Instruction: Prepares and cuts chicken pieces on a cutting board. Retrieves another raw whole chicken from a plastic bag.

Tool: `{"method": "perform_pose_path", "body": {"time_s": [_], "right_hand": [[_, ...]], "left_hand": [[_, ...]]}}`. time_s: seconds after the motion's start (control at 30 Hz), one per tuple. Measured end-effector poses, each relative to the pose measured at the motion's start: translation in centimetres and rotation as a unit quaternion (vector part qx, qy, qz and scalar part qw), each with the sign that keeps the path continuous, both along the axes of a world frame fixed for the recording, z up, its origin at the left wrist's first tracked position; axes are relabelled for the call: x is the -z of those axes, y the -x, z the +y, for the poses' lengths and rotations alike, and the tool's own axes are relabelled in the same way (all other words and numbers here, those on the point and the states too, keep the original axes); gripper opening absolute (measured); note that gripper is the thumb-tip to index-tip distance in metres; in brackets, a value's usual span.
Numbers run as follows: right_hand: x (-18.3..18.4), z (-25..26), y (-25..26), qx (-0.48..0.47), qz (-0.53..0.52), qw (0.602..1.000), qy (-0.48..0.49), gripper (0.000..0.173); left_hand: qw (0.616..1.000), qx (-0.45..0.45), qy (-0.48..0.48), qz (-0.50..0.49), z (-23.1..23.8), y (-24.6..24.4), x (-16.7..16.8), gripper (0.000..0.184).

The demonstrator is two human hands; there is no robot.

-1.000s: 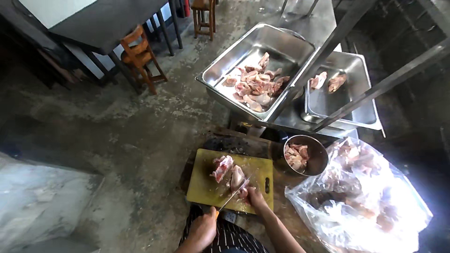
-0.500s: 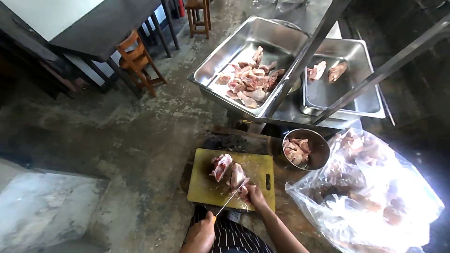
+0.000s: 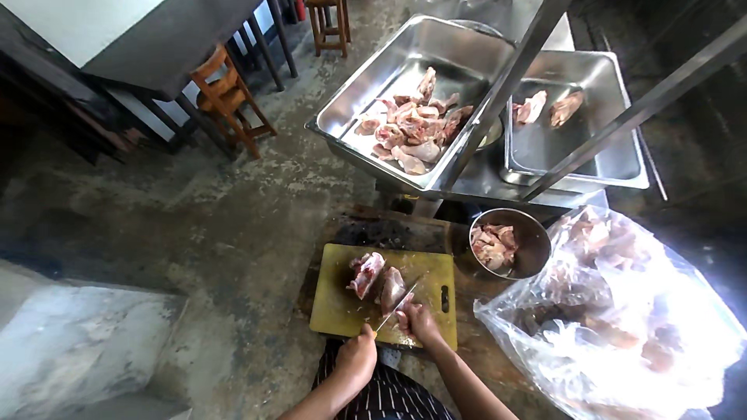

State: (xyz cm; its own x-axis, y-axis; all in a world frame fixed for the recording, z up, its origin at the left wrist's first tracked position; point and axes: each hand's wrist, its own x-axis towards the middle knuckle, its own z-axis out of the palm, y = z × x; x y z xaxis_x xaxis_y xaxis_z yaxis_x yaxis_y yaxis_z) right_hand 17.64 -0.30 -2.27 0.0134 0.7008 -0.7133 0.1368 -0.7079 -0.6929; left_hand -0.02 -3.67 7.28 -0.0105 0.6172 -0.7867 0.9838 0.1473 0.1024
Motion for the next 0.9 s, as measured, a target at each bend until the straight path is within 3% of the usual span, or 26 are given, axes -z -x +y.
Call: {"method": "perform_pose_path", "body": {"time_s": [0.2,0.4,0.53,0.63,0.77,0.9], "right_hand": [[0.3,0.1,-1.0,-0.084,-0.051,0.995,-0.018,0.040],[-1.8,1.0,-1.5,-0.166,-0.118,0.979,0.010,0.033],[-1.4,1.8,-3.4,-0.141,-0.100,0.985,0.008,0.035],[-0.6,1.3,-4.5,-0.144,-0.050,0.988,0.006,0.035],[0.4,0.5,-4.3,-0.099,-0.063,0.993,-0.008,0.037],[0.5,-0.3,-3.5,-0.050,-0.051,0.997,-0.013,0.037]], "left_hand": [[1.000,-0.008,-0.008,-0.004,0.8,-1.5,2.0,0.045],[0.998,0.002,-0.021,-0.052,2.5,-2.8,4.3,0.050],[0.993,0.004,-0.075,-0.089,4.3,-4.1,5.8,0.047],[0.989,-0.007,-0.049,-0.139,4.7,-3.2,6.8,0.054],[0.980,-0.031,-0.023,-0.197,4.7,-1.4,7.7,0.060],[0.982,-0.033,-0.057,-0.175,3.3,-1.6,7.5,0.056]]}}
